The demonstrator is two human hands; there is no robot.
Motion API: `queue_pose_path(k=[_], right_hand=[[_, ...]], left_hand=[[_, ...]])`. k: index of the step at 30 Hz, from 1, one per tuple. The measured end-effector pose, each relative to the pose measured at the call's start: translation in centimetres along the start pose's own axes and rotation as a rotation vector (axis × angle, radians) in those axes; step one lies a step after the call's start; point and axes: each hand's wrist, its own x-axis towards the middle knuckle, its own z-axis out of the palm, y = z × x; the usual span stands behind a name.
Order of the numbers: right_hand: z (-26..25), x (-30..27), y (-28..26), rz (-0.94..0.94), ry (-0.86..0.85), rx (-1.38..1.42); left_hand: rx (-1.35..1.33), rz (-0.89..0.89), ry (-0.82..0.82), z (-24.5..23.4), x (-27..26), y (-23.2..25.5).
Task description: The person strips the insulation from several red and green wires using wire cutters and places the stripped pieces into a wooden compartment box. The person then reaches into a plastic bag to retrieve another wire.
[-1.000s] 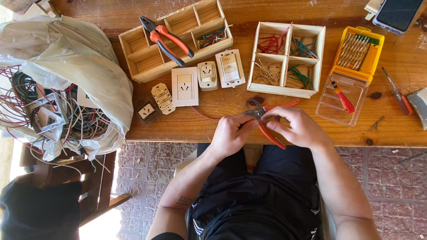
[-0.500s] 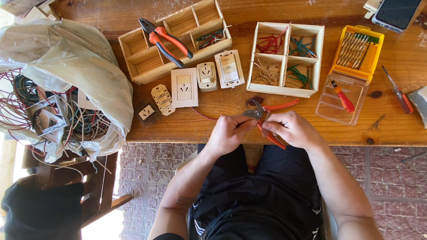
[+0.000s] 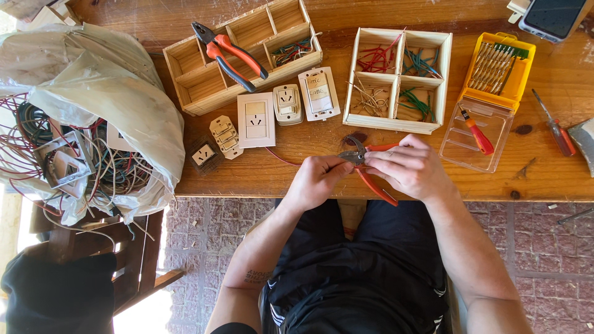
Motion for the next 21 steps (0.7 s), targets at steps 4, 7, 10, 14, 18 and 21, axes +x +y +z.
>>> queue_pose_path(k=[4,7,10,14,18,21], right_hand=[[-0.4,0.5,0.0,0.031,-0.017,-0.022],[-0.6,0.2,0.5,0.146,-0.031,0.056],[-1.7,2.3,-1.3,0.522,-0.037,0.380],[-1.0,2.3,-1.9,0.906,-0.260,0.673],[-1.9,3.0,-2.0,0.871,-0.310,0.676],[-1.2,1.7,-1.3,0.900,-0.279,0.666]], left_hand=[[0.013,-0.056,0.007,0.0,0.4,-0.3],[0.008,-0.106,0.038,-0.7,0.6,-1.5],[-0.033,-0.148,0.054,-0.4,0.9,-2.8],[-0.016,-0.137,-0.010,1.0,0.8,-1.1],[-0.131,-0.127,-0.086,0.5,1.0,-2.3],[-0.450,-0.196,-0.148,0.4,0.9,-2.5]])
